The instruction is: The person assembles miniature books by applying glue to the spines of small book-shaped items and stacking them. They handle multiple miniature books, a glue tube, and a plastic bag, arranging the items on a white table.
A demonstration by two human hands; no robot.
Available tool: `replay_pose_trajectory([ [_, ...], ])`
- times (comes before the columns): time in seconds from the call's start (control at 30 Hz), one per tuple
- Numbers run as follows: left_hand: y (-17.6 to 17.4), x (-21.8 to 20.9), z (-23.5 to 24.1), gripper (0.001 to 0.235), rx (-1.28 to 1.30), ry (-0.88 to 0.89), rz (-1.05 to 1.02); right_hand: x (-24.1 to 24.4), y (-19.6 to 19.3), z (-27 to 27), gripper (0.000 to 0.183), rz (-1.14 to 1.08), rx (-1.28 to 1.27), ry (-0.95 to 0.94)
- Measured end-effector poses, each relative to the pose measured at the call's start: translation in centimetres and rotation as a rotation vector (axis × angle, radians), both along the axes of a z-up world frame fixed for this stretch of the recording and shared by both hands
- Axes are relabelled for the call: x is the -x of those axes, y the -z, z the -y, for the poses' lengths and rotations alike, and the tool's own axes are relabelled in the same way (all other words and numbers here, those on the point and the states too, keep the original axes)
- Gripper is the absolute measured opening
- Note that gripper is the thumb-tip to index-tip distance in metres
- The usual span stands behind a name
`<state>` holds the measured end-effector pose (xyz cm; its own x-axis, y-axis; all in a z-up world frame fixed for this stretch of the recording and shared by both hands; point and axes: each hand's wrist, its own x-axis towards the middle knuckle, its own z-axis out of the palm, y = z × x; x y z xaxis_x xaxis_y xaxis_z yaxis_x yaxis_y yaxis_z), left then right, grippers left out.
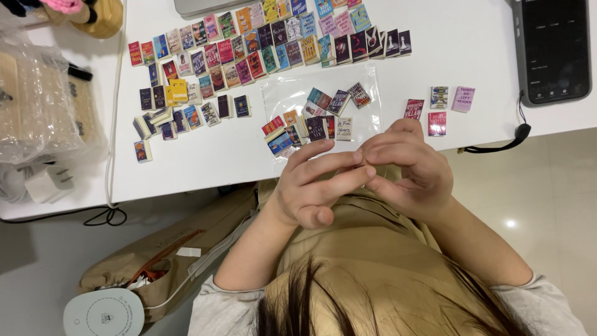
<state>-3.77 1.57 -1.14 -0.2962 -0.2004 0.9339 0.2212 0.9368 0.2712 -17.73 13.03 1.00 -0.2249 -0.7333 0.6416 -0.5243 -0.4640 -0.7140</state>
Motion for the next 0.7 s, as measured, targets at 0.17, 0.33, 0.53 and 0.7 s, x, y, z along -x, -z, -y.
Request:
replay_pose_trajectory([
  [0.17,0.2,-0.6,0.4,0.077,0.015,-0.038,0.061,-0.2,-0.1,0.2,0.022,-0.026,0.013,0.032],
  [0.33,0.5,-1.0,1.0,0.083,0.027,-0.059,0.114,0.7,-0.3,-0.1,0.025,-0.003,-0.025,0.010],
  [0.53,0.3,-4.2,4.1,0.080,-0.041,-0.028,0.472,5.5,-3.8,-2.9,0.028,-0.155,-0.292,0.208],
  [0.7,-2.9,-5.5,4.9,0.029,-0.169,-0.179,0.682,7.9,-3.6,-5.0,0.019,-0.376,-0.437,0.419],
])
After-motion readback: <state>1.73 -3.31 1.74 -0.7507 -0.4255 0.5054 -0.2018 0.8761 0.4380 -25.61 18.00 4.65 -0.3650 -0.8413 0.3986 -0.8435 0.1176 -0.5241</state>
